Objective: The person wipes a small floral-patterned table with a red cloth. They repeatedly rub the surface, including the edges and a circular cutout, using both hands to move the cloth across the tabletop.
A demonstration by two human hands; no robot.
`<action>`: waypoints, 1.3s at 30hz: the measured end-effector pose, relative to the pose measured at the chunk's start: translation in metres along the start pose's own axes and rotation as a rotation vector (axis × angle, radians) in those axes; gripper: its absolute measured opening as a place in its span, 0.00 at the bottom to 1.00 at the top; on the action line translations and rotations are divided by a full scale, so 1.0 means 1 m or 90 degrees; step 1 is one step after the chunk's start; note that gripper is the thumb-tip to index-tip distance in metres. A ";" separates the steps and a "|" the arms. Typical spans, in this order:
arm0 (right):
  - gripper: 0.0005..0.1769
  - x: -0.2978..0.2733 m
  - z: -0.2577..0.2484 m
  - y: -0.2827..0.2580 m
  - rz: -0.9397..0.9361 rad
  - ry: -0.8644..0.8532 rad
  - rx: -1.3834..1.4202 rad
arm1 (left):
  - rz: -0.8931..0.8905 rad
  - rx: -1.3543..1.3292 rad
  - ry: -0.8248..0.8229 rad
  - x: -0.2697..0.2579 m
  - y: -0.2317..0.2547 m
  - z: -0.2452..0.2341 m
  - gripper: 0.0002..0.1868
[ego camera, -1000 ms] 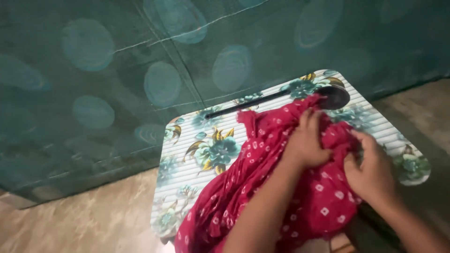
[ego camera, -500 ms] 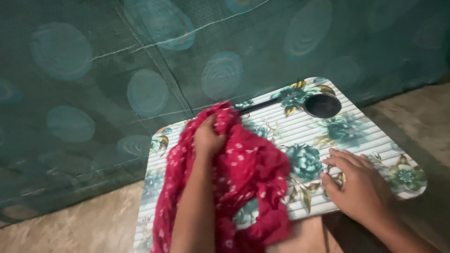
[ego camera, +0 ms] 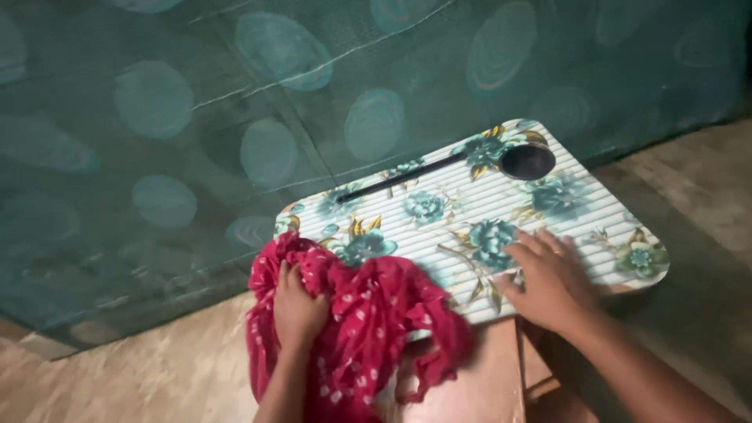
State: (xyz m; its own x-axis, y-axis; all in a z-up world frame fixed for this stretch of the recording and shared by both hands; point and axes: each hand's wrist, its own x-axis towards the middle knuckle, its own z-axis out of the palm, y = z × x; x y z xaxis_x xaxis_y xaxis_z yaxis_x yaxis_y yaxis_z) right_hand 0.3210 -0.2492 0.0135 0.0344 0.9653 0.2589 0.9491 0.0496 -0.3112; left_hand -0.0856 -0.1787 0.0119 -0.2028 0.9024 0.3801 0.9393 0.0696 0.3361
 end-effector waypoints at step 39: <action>0.66 -0.015 0.035 -0.073 -0.180 -0.031 -0.124 | -0.170 0.010 -0.052 0.096 -0.021 0.005 0.40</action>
State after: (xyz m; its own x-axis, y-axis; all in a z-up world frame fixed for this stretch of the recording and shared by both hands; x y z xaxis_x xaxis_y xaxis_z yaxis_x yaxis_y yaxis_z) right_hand 0.2401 -0.2582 0.0000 -0.2483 0.9319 0.2642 0.9613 0.2707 -0.0514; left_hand -0.1233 -0.0916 0.0373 -0.4218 0.8823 0.2089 0.8596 0.3159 0.4015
